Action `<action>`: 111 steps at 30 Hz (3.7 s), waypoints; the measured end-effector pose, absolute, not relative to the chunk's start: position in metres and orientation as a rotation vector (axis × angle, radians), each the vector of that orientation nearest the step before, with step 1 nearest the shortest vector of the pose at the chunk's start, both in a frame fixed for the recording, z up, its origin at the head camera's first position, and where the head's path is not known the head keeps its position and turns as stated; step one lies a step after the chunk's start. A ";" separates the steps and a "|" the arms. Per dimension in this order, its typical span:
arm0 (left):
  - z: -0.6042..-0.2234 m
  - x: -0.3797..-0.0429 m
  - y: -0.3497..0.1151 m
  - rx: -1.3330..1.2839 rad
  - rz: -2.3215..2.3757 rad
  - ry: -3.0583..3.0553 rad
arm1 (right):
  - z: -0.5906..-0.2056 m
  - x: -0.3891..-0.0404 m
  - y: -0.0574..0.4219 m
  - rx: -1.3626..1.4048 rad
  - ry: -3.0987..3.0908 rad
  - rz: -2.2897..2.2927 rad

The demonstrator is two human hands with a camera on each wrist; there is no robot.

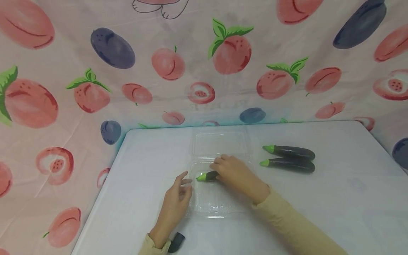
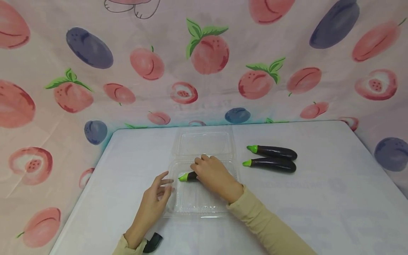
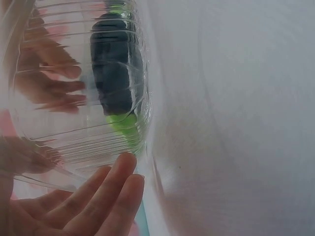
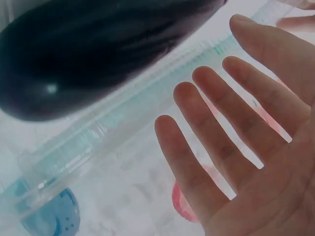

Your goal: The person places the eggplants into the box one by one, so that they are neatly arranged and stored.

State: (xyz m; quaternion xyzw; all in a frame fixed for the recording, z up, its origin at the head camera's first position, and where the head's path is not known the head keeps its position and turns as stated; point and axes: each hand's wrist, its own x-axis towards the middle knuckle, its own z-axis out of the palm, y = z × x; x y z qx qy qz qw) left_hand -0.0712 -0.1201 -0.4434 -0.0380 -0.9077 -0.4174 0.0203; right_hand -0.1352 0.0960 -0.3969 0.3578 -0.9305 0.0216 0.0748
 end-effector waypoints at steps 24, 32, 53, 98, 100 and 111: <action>-0.446 -0.073 -0.120 -0.132 -1.281 -2.790 | -0.383 -0.136 0.126 1.005 -2.819 0.201; -0.446 -0.073 -0.121 -0.131 -1.297 -2.787 | -0.384 -0.136 0.137 0.979 -2.813 0.239; -0.446 -0.072 -0.121 -0.115 -1.306 -2.789 | -0.391 -0.134 0.168 0.886 -2.809 0.247; -0.448 -0.073 -0.123 -0.136 -1.302 -2.786 | -0.396 -0.136 0.220 0.733 -2.828 0.270; -0.448 -0.073 -0.122 -0.134 -1.297 -2.787 | -0.397 -0.136 0.222 0.725 -2.830 0.269; -0.448 -0.073 -0.123 -0.141 -1.291 -2.798 | -0.406 -0.137 0.233 0.732 -2.792 0.278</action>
